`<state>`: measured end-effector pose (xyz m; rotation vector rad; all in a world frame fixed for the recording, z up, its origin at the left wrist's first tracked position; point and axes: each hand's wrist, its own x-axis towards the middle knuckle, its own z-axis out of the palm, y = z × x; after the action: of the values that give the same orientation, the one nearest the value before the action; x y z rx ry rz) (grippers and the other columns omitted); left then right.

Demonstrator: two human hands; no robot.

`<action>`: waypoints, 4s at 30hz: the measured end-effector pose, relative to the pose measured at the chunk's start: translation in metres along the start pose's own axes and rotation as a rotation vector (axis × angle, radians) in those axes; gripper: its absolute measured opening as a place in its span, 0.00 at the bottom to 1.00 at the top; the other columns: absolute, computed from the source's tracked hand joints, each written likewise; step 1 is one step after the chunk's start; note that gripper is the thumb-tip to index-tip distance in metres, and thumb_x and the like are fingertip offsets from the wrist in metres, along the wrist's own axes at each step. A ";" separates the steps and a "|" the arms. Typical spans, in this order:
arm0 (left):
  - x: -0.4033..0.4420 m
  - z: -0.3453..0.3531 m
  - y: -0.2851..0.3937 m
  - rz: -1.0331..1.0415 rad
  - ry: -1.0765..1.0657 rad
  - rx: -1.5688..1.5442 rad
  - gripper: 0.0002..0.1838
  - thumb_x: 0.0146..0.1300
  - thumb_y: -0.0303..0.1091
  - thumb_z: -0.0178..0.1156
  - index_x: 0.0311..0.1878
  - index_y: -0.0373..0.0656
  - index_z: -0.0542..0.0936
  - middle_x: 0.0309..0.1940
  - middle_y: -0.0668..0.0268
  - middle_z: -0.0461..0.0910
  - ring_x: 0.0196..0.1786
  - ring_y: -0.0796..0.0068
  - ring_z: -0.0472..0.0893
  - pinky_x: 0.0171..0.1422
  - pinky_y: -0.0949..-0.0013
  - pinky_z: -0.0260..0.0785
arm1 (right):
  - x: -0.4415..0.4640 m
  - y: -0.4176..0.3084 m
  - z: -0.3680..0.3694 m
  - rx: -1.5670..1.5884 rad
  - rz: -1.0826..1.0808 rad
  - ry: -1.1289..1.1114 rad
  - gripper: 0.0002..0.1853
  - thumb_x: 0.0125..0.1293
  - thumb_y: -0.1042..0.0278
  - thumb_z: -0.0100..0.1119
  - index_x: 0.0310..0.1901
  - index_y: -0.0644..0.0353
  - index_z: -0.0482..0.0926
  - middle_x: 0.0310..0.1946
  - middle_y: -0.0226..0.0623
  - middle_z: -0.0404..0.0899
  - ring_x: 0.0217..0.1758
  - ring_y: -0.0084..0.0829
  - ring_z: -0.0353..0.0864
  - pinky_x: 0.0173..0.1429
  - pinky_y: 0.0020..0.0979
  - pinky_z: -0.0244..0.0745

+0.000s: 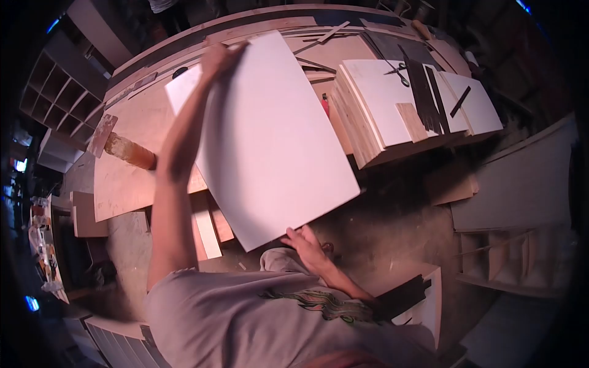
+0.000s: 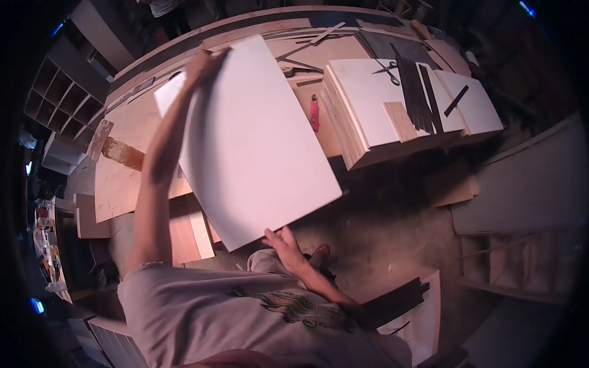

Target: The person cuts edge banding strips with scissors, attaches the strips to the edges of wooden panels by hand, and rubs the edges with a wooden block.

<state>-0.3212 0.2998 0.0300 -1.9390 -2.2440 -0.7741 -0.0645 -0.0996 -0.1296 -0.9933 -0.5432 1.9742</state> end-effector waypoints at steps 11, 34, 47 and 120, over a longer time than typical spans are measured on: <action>-0.254 -0.227 -0.140 -0.351 -0.202 -0.846 0.24 0.66 0.43 0.50 0.59 0.37 0.71 0.54 0.66 0.75 0.57 0.74 0.71 0.62 0.69 0.60 | 0.023 -0.200 -0.065 -0.318 -0.692 -0.030 0.17 0.68 0.63 0.51 0.50 0.69 0.69 0.45 0.39 0.75 0.48 0.25 0.71 0.54 0.27 0.66; -0.540 0.062 0.103 -1.144 0.519 -1.628 0.06 0.61 0.31 0.61 0.32 0.41 0.75 0.27 0.72 0.75 0.29 0.86 0.74 0.34 0.81 0.71 | 0.409 -0.251 0.098 -1.879 -0.442 -0.461 0.33 0.49 0.37 0.63 0.36 0.67 0.83 0.31 0.48 0.82 0.36 0.39 0.81 0.44 0.36 0.73; -0.521 0.064 0.114 -1.279 0.542 -1.441 0.09 0.67 0.38 0.54 0.29 0.50 0.71 0.18 0.80 0.66 0.23 0.92 0.67 0.32 0.83 0.64 | 0.449 -0.227 0.120 -1.796 -0.905 -0.569 0.18 0.50 0.52 0.64 0.39 0.55 0.83 0.42 0.45 0.78 0.49 0.40 0.77 0.50 0.38 0.74; -0.489 0.065 0.324 -0.906 0.939 -1.909 0.09 0.66 0.35 0.53 0.44 0.41 0.76 0.43 0.64 0.78 0.47 0.71 0.77 0.46 0.73 0.74 | 0.035 -0.346 -0.173 -0.261 -0.208 -0.535 0.08 0.64 0.75 0.51 0.43 0.64 0.76 0.36 0.41 0.81 0.42 0.38 0.81 0.51 0.40 0.77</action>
<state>0.0990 -0.0919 -0.1059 0.2800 -1.2234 -3.4921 0.2328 0.1225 -0.0144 -0.5161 -1.1739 2.0053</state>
